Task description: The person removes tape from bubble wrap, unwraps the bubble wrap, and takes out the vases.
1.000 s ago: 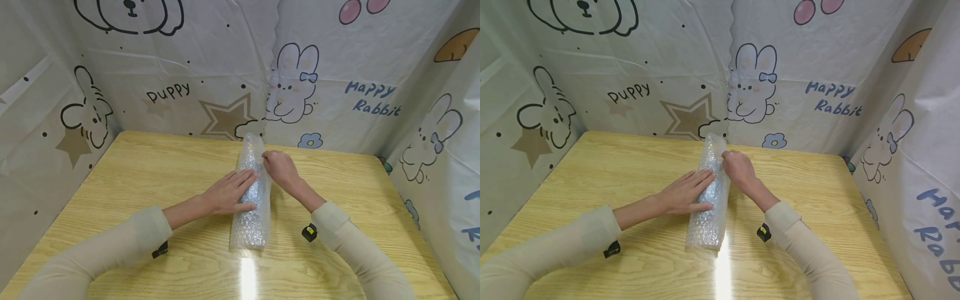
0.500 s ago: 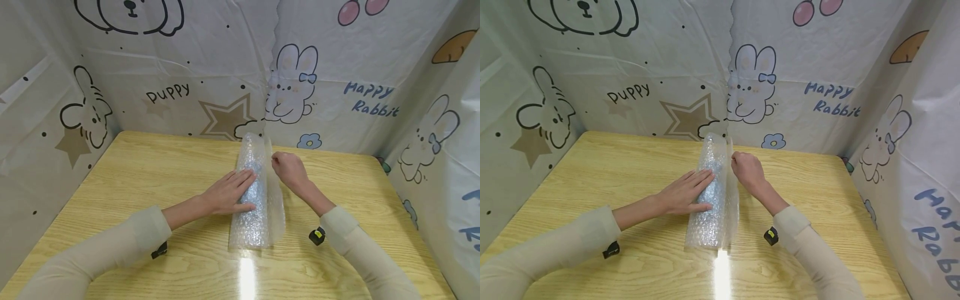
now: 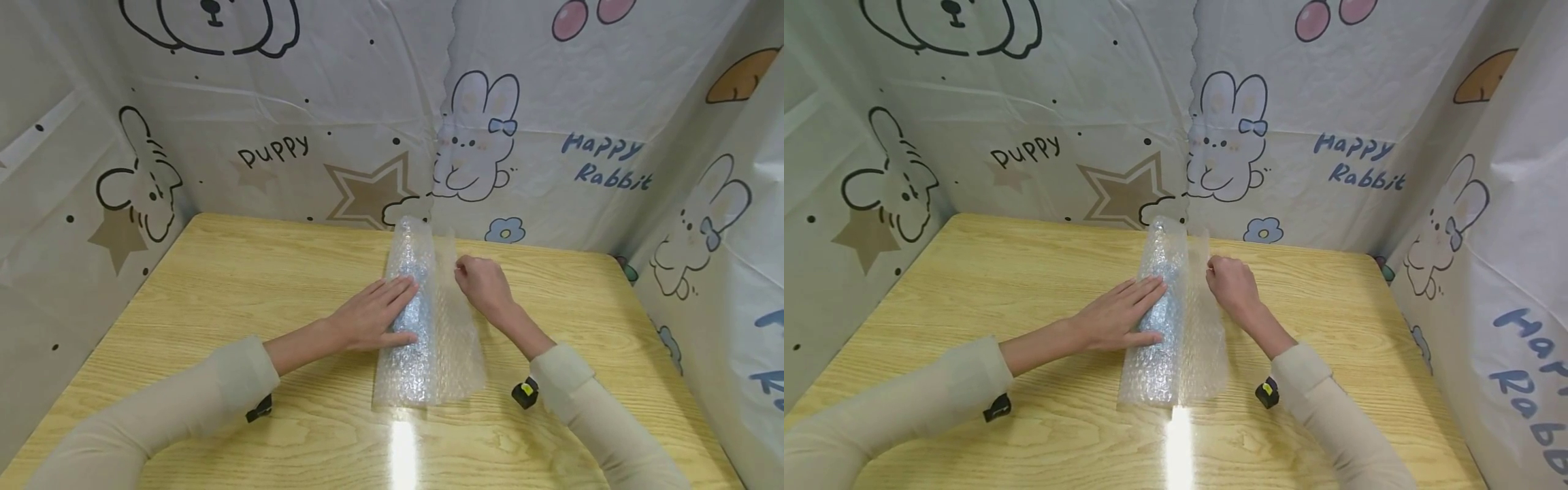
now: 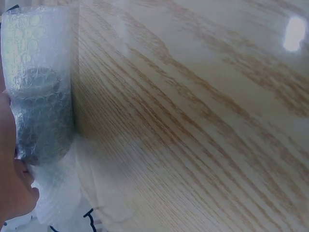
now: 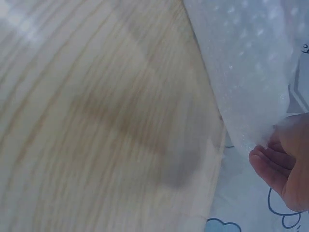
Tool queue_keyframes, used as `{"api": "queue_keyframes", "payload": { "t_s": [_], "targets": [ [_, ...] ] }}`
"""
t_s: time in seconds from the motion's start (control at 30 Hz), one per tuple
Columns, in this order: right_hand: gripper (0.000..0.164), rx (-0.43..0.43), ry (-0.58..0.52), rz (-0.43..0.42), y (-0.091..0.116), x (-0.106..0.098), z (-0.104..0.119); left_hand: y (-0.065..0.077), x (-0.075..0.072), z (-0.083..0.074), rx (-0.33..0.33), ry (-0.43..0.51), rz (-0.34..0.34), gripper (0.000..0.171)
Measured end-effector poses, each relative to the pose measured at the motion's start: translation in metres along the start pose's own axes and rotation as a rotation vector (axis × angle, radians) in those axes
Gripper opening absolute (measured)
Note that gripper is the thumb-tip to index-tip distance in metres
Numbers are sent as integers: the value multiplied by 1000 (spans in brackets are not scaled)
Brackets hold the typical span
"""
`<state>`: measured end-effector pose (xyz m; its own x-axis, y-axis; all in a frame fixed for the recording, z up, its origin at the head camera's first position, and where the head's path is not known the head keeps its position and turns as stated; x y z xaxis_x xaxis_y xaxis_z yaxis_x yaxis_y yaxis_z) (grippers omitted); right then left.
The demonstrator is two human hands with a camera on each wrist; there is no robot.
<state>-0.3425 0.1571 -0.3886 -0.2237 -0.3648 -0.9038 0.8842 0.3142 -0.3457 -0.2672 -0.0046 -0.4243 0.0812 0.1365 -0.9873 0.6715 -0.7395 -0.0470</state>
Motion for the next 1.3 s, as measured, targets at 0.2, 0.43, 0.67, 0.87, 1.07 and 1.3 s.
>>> {"api": "queue_keyframes", "payload": {
  "t_s": [0.2,0.43,0.67,0.87,1.07,1.3],
  "targets": [
    [16,12,33,25,7,9,-10,0,0,0,-5,5,12,91],
    [12,37,30,46,15,19,-22,0,-1,0,-2,1,1,91],
    [8,60,39,55,20,25,-32,1,-1,-1,8,14,-9,91],
    [9,75,32,84,21,32,-38,0,-1,-1,8,11,-11,91],
    [20,118,37,117,24,37,-43,0,-1,-1,14,7,-15,91],
    [28,117,47,86,24,31,-42,0,-1,-2,11,3,-15,90]
  ]
}}
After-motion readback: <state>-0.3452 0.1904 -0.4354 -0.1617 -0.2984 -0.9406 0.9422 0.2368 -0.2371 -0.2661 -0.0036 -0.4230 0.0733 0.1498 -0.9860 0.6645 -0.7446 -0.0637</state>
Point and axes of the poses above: each hand's wrist, its own y-axis away from the middle knuckle, its own x-axis out of the palm, z = x × y, the point moved 9 cm from there along -y, towards the middle knuckle, and after that the axes turned 1 degree about -x, right-handed, at the moved point
